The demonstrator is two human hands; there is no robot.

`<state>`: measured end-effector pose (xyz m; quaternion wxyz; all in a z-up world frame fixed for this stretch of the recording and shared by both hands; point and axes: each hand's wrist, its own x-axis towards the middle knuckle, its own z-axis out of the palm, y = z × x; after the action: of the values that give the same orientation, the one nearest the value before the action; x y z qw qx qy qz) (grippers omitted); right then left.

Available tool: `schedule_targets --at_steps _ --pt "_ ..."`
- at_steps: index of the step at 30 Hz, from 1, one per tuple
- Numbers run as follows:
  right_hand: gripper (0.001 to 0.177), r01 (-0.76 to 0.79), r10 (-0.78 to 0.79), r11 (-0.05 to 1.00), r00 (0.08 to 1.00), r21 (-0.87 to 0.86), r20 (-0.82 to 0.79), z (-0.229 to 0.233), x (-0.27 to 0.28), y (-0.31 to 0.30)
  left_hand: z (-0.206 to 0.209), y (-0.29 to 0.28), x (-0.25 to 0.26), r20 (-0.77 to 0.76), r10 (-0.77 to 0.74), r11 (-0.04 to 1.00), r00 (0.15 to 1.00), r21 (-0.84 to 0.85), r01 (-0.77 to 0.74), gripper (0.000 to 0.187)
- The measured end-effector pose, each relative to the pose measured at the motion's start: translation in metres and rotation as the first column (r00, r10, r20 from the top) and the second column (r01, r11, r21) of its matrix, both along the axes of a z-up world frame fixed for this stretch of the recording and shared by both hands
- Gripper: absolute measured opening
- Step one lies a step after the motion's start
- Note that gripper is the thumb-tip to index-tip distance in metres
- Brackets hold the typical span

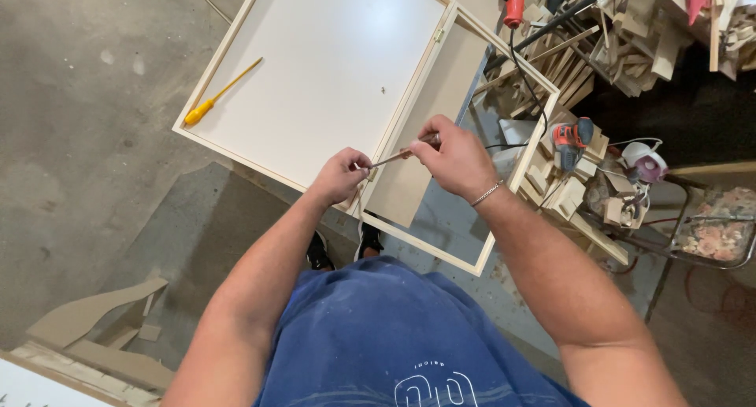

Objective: Assembling a wooden box by attaching hinges with a drill and screwdriver

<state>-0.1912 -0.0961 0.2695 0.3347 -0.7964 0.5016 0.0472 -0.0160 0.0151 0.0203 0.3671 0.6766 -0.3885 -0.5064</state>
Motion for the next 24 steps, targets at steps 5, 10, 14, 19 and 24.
schedule_targets --at_steps 5,10,14,19,24 --pt "0.028 -0.138 0.135 0.989 0.989 -0.046 -0.067 0.008 0.0 0.01 -0.025 0.001 0.0 0.008 0.022 1.0 1.0 0.011 -0.022 0.018" --pt "0.028 -0.356 0.354 0.934 0.934 -0.044 -0.048 0.012 0.001 0.013 -0.003 0.004 0.003 0.037 -0.017 1.0 0.999 0.026 0.016 0.018" --pt "0.026 -0.364 0.36 0.93 0.931 -0.06 -0.062 0.011 -0.002 0.012 0.003 0.003 0.002 0.076 -0.067 0.996 0.995 0.06 0.063 0.018" --pt "0.025 -0.271 0.265 0.957 0.962 -0.101 -0.072 -0.016 -0.005 0.009 0.02 0.003 -0.003 0.173 -0.115 0.992 0.978 -0.025 0.121 0.016" --pt "0.023 -0.229 0.219 0.965 0.972 -0.131 -0.085 -0.028 -0.001 0.014 0.008 -0.001 -0.005 0.299 -0.173 0.983 0.938 0.0 0.181 0.018"
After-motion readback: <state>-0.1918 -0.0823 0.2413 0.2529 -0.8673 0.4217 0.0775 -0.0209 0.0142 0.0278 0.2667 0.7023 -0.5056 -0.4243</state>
